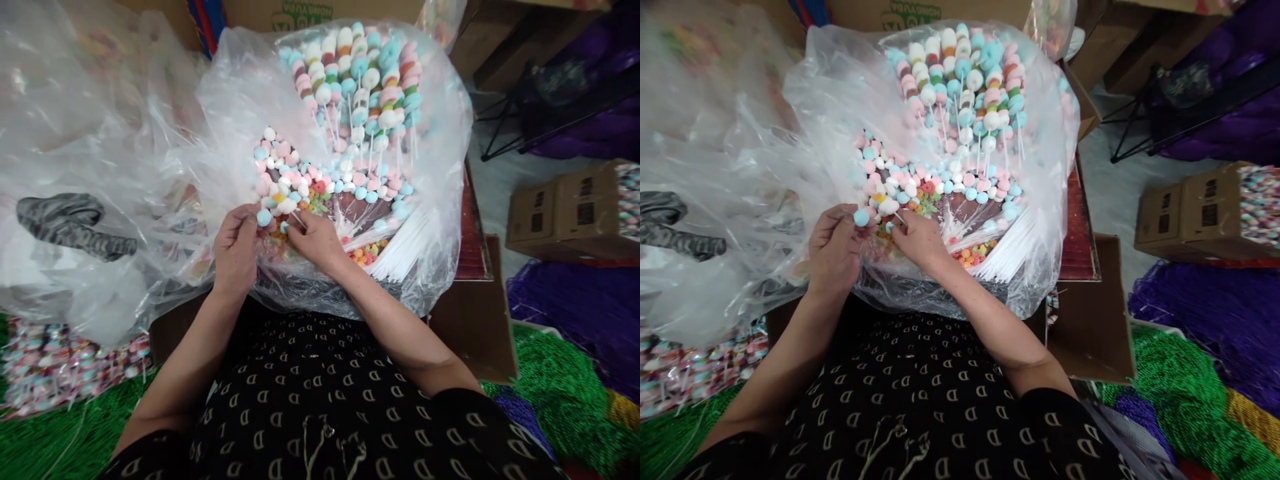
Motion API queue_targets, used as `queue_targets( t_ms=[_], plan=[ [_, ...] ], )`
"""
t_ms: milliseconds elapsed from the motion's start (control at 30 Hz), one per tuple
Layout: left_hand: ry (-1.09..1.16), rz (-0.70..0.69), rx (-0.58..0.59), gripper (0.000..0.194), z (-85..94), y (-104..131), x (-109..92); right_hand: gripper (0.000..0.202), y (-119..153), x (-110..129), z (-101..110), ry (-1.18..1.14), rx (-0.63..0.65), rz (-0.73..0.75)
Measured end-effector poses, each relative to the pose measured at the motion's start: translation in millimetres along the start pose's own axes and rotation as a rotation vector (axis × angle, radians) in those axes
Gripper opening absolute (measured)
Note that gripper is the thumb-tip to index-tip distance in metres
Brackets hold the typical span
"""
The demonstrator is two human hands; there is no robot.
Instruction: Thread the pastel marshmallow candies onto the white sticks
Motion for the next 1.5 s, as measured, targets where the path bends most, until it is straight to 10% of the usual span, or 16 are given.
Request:
queue_targets(
  t_ms=[267,600,1000,1300,1500],
  plan=[
    [0.331,0.078,0.112,0.022,-34.8,-1.2,8.2,0.025,33.4,-10.1,24.6,-0.689,-0.11,0.136],
    [0.116,0.072,0.234,0.027,-63.2,8.8,13.0,0.023,44.3,-20.0,32.1,-0.696,-0.207,0.155],
    [0.125,0.013,0.192,0.028,-58.6,10.0,13.8,0.033,51.3,-32.8,33.2,-0.704,-0.203,0.064],
    [-0.335,-0.261,0.247,0.026,-62.5,13.0,-17.9,0.051,49.7,-18.4,14.3,-1.057,-0.037,0.028],
    [-0.222,-0.137,0.192,0.031,-57.2,11.6,-3.1,0.043,57.1,-7.9,13.2,-1.116,0.036,0.073]
  ],
)
Point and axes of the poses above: each hand's wrist, its own y-axis away from the middle knuckle, its own z-axis out of the back of the hand, x = y × z, the point moved 9 cm from there along -y, towards the middle knuckle, and after that the axes turned 14 degrees about x, right-handed, at the moved point
